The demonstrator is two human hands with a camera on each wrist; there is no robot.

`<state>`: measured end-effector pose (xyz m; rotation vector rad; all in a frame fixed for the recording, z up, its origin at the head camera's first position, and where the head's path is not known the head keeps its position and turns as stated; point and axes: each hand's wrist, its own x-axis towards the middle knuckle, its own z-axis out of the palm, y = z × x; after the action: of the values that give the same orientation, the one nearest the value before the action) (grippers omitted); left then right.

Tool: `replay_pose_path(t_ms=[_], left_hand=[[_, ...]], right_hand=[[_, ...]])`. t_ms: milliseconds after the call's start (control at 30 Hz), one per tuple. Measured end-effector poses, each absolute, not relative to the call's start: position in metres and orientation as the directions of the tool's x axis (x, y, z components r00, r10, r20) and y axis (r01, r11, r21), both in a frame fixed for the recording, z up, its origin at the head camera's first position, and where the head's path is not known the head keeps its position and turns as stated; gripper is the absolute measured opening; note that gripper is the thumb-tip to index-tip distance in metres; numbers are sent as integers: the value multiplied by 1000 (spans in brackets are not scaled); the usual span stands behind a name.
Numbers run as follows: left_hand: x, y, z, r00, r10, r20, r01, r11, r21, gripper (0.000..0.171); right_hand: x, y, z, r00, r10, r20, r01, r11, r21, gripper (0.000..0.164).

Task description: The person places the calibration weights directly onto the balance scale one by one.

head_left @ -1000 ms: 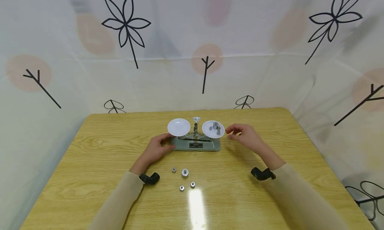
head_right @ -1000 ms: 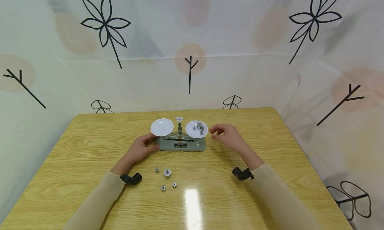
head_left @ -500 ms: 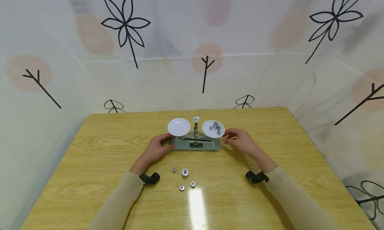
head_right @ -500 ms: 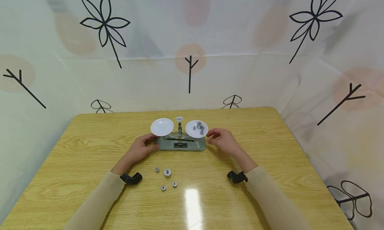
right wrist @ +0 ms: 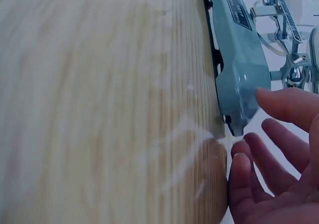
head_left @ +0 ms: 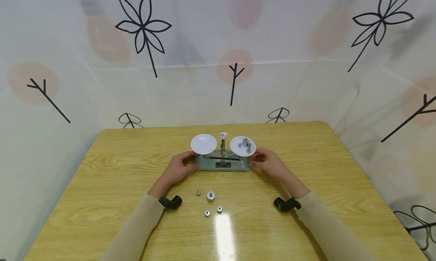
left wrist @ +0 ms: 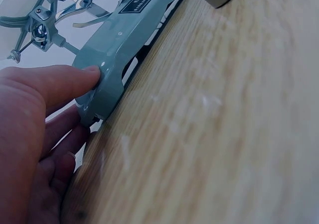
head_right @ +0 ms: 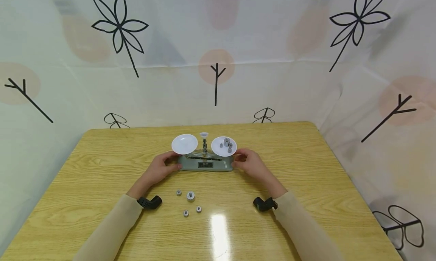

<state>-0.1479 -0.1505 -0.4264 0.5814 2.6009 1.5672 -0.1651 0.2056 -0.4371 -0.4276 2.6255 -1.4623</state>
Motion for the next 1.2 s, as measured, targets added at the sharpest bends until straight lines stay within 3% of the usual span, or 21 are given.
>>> replay_pose_path(t_ms=[200, 567, 1200], left_hand=[[-162, -153, -450, -930, 338, 141, 283, 417, 864, 45], [-172, -156, -464, -932, 332, 144, 278, 401, 873, 44], [-168, -159, -461, -932, 333, 142, 275, 395, 876, 44]], right_hand=[[-166, 203, -445, -947, -312, 82, -226, 459, -859, 41], [-165, 199, -445, -920, -392, 27, -202, 411, -889, 67], [-163, 195, -447, -915, -403, -5, -191, 444, -876, 72]])
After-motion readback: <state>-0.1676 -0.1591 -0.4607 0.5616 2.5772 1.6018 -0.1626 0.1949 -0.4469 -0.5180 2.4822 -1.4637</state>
